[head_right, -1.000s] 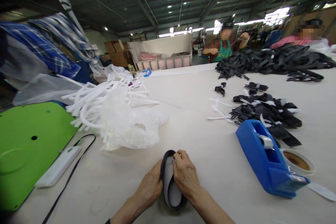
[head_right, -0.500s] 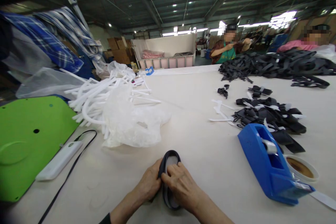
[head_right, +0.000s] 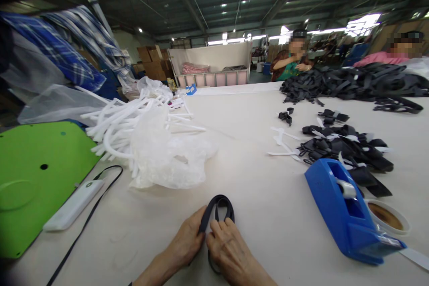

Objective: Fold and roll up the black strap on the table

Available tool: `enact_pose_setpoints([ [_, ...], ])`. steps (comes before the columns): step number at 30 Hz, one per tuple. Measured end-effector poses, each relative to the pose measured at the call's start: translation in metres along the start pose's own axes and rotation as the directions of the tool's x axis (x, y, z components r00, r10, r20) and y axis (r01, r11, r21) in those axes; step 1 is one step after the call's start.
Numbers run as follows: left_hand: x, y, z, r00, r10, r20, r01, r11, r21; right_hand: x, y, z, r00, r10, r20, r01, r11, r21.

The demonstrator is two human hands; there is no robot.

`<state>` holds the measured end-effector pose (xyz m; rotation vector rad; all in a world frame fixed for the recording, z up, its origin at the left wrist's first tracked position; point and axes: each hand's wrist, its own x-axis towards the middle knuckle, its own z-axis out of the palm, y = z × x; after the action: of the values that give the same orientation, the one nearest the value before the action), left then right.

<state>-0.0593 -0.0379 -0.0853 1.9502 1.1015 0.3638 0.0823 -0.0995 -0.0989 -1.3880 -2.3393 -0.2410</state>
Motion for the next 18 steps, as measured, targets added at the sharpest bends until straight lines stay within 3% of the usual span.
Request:
enact_pose_setpoints([
  [4, -0.007, -0.003, 0.005, 0.994, -0.109, 0.006, 0.108, 0.992, 0.066, 0.0, -0.009, 0.0, 0.998, 0.019, -0.053, -0.017, 0.999, 0.044],
  [9, -0.01, -0.003, 0.005, 0.993, -0.117, 0.019, 0.114, 0.988, 0.102, -0.002, -0.014, 0.01, 0.989, 0.087, -0.116, -0.082, 0.995, 0.051],
  [18, -0.028, 0.008, -0.008, 0.957, -0.258, 0.133, 0.203, 0.923, 0.327, -0.002, -0.009, 0.025, 0.986, 0.154, -0.065, -0.152, 0.988, 0.029],
])
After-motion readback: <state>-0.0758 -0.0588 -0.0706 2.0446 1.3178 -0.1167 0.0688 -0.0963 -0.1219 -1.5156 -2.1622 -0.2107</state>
